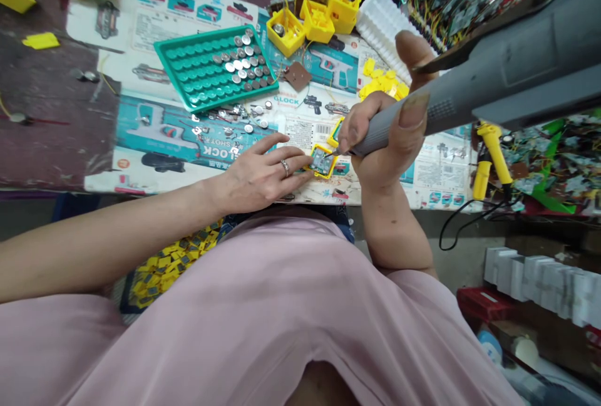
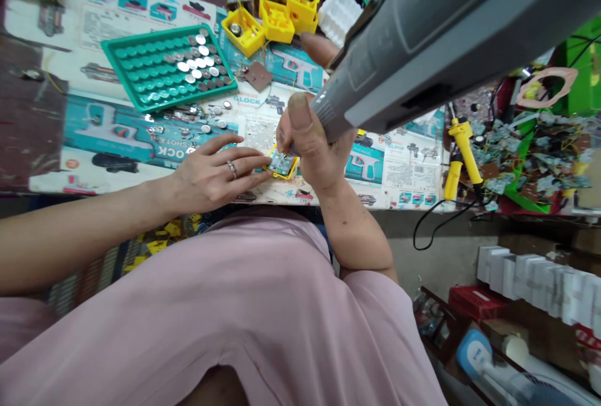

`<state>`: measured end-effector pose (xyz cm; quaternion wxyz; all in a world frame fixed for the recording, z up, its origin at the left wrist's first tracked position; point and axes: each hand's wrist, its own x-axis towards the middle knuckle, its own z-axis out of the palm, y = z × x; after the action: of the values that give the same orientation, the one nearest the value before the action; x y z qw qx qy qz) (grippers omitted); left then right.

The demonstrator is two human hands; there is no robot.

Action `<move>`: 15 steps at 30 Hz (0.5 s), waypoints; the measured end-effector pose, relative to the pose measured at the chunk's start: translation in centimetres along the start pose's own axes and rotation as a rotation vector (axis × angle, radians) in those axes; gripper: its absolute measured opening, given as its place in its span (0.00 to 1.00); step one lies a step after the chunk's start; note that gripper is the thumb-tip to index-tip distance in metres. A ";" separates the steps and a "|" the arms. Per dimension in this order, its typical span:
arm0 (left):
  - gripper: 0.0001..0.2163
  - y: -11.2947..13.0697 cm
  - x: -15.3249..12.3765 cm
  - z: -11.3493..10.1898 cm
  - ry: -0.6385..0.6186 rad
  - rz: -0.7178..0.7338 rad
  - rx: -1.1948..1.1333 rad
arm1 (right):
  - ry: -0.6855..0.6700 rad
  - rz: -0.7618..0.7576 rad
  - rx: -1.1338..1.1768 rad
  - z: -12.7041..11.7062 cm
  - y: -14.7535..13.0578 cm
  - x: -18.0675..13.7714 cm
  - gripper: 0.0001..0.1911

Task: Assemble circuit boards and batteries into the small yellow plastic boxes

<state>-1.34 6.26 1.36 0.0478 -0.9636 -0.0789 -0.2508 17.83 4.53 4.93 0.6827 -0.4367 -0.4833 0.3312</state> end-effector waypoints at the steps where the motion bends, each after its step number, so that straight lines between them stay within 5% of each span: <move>1: 0.10 0.0 0.2 -0.1 0.012 -0.008 -0.004 | 0.011 -0.009 0.020 0.0 -0.1 0.0 0.28; 5: 0.11 0.5 0.7 -0.2 0.070 -0.033 -0.047 | 0.006 -0.016 -0.041 -0.1 -0.1 -0.1 0.32; 10: 0.17 2.2 0.7 0.4 -0.060 -0.182 -0.030 | 0.001 0.007 -0.054 -0.1 0.5 -0.2 0.36; 15: 0.17 2.3 0.6 0.9 -0.110 -0.201 -0.049 | -0.140 0.053 -0.108 0.0 1.4 -0.1 0.45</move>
<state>0.05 4.20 0.77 -0.0054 -0.9641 -0.1716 -0.2028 17.79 5.05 3.61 0.6137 -0.4613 -0.5351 0.3524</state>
